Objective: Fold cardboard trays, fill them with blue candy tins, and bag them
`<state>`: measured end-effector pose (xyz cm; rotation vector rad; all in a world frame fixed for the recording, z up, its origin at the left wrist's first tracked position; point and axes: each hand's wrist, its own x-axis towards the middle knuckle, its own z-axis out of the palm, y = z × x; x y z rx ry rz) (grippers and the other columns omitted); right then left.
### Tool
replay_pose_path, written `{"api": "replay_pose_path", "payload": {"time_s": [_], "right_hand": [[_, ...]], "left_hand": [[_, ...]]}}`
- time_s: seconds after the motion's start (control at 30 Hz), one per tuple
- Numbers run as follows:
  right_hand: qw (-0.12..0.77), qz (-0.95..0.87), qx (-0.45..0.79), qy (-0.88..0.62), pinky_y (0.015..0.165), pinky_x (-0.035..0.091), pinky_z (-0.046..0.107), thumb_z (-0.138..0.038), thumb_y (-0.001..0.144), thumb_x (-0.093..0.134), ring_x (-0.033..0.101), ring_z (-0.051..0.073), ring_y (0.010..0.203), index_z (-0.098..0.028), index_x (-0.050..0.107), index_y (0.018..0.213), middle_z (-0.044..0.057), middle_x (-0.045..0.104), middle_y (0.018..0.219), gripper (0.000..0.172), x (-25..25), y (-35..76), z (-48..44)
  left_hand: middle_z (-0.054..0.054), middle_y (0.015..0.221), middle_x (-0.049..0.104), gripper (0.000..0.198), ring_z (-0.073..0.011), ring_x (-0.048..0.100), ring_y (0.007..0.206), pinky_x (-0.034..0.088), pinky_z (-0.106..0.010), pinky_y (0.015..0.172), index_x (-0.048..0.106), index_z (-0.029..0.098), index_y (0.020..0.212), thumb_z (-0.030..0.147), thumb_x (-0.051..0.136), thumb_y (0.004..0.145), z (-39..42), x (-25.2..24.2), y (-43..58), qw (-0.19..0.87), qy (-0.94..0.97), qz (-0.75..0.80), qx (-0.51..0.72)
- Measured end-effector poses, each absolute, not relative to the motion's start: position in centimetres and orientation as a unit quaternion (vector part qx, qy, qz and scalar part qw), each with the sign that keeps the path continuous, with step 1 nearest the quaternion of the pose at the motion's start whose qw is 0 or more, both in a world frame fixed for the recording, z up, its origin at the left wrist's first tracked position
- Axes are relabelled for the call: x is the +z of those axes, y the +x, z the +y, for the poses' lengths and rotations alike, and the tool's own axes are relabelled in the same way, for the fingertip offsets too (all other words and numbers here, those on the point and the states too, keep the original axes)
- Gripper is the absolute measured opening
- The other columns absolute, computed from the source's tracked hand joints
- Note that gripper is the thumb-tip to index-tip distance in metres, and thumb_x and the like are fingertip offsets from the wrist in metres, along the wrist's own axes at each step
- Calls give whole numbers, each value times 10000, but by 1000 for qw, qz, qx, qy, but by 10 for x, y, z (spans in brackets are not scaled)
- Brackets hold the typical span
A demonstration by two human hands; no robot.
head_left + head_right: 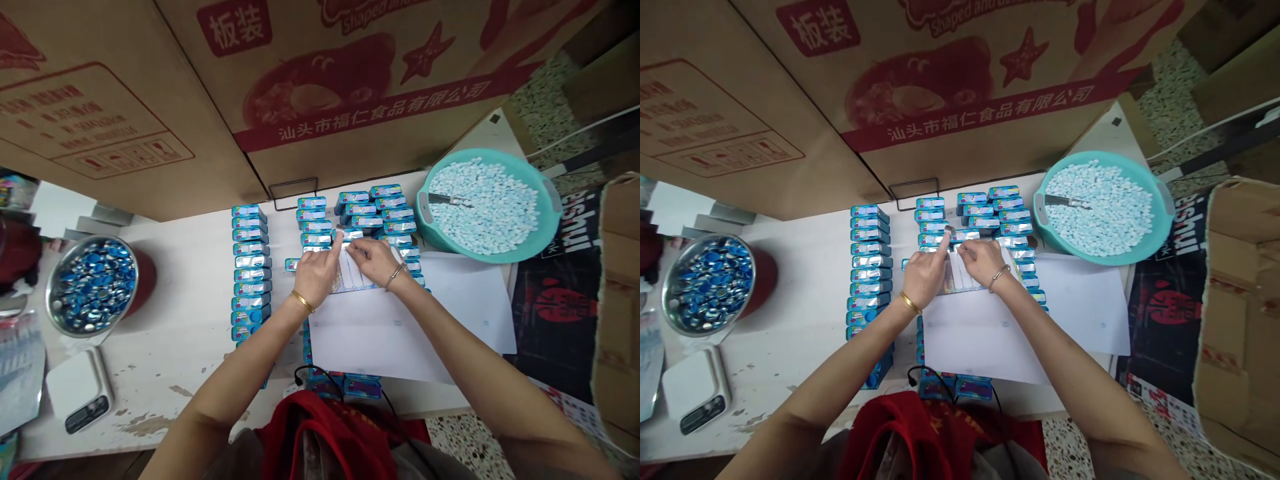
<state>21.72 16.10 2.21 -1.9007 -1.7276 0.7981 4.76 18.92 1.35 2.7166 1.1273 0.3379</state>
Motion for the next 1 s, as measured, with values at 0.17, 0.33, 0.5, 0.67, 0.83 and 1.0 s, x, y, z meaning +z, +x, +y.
{"api": "replay_pose_path", "payload": {"time_s": [0.17,0.33,0.5,0.67,0.83,1.0], "right_hand": [[216,-618,283,-701,631,329,286,-339,844,455,547,167,634,-200,607,675,24,634,658,267,11,228,155],[162,-652,212,-710,756,343,353,-280,818,457,570,206,747,-198,638,709,51,664,739,226,-4,244,148],[236,-634,137,-723,886,333,474,-428,846,490,525,291,971,-177,647,1002,125,646,968,335,6,228,127],[434,-505,448,-597,685,458,354,-590,902,339,567,200,782,-203,520,1206,71,613,912,525,34,132,82],[400,-355,646,-545,595,456,296,-676,764,516,560,164,670,-200,590,988,25,609,760,531,26,40,51],[391,-345,638,-567,605,446,295,-605,742,559,501,146,588,-217,516,648,-4,548,604,402,9,8,51]], "left_hand": [[-61,905,668,630,-194,603,966,401,-342,911,130,150,1489,132,389,915,168,7,48,96,913,358,172],[-49,867,621,618,-196,577,858,438,-363,849,149,186,1483,139,391,917,140,25,43,171,897,329,241],[-14,842,561,656,-140,539,770,475,-295,755,220,240,1461,190,523,881,110,63,5,395,723,423,378],[22,786,526,694,-108,540,727,487,-252,720,363,291,1365,173,687,764,95,75,-68,514,472,550,459],[47,746,530,710,-80,532,658,471,-214,669,414,267,1303,188,753,685,78,64,-122,509,368,630,457],[43,756,526,724,-65,502,585,437,-203,586,387,232,1323,215,719,680,69,41,-139,495,366,668,419]]}}
